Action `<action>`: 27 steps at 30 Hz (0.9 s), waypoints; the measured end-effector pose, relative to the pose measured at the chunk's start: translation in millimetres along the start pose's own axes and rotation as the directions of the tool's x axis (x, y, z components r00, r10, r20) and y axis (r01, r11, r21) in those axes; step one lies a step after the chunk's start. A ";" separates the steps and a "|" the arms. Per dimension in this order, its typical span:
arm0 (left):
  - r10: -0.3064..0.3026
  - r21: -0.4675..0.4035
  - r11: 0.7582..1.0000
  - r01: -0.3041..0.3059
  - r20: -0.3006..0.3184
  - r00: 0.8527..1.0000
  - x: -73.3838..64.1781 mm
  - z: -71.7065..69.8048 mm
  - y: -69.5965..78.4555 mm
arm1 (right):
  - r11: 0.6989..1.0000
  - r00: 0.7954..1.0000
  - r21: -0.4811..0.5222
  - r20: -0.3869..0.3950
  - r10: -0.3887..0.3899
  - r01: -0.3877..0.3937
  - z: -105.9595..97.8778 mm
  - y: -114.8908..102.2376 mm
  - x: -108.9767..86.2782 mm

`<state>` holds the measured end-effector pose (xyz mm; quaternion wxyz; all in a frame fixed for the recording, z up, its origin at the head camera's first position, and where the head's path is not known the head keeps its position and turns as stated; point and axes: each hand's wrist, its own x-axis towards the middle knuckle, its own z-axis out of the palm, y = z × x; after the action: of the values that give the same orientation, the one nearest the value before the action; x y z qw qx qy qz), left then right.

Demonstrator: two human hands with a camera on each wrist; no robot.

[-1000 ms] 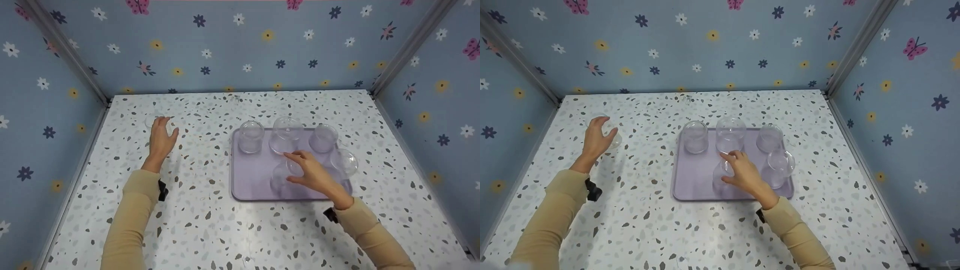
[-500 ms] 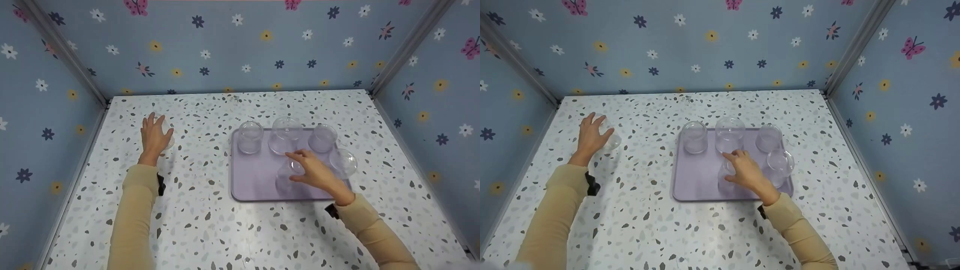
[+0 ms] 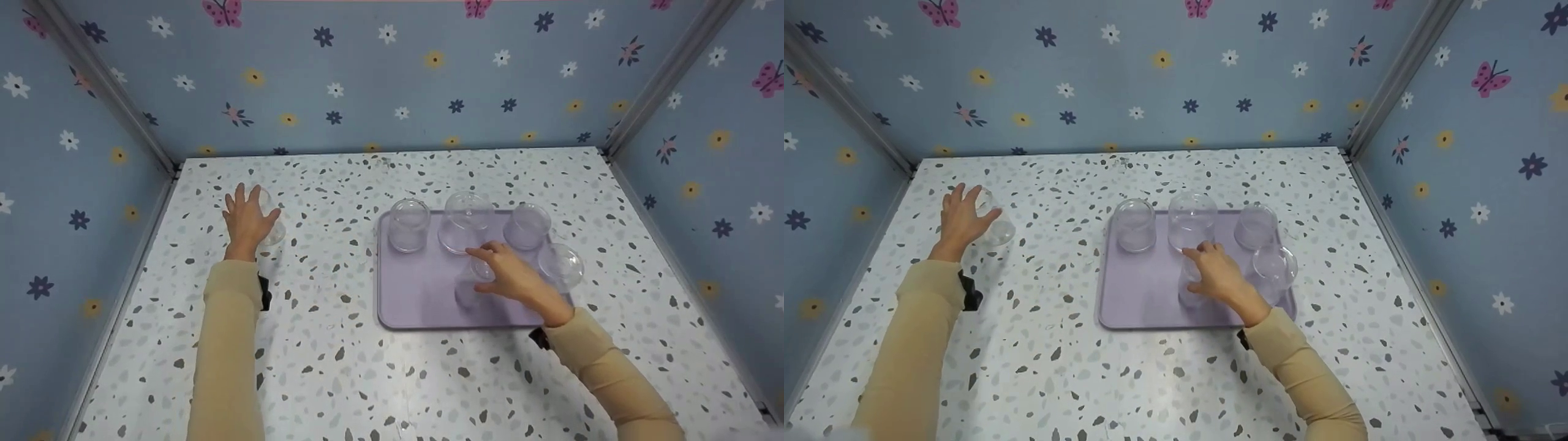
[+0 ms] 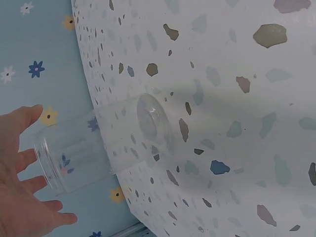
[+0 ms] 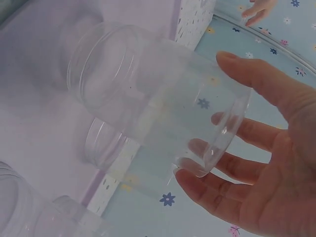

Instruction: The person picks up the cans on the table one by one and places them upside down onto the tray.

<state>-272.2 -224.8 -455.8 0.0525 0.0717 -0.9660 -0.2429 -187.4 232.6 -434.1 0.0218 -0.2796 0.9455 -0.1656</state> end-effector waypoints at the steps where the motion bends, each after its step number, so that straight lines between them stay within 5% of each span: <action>1: -0.007 0.003 1.000 0.007 0.010 1.000 0.5 -0.5 0.3 | 1.000 1.000 -0.005 -0.001 -0.005 0.005 0.7 0.6 0.7; 12: -0.071 0.024 0.997 0.069 0.104 0.992 7.0 -1.5 -1.6 | 0.999 1.000 -0.029 0.015 -0.026 0.026 4.0 1.5 4.6; 27: -0.083 -0.007 0.996 0.084 0.088 0.993 12.4 -2.0 -0.8 | 1.000 0.998 -0.025 0.067 0.006 -0.004 6.2 0.9 7.5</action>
<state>-284.1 -228.4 -453.6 0.0002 0.1008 -0.9622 -0.2531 -193.4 227.4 -439.9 0.0506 -0.2827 0.9470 -0.1442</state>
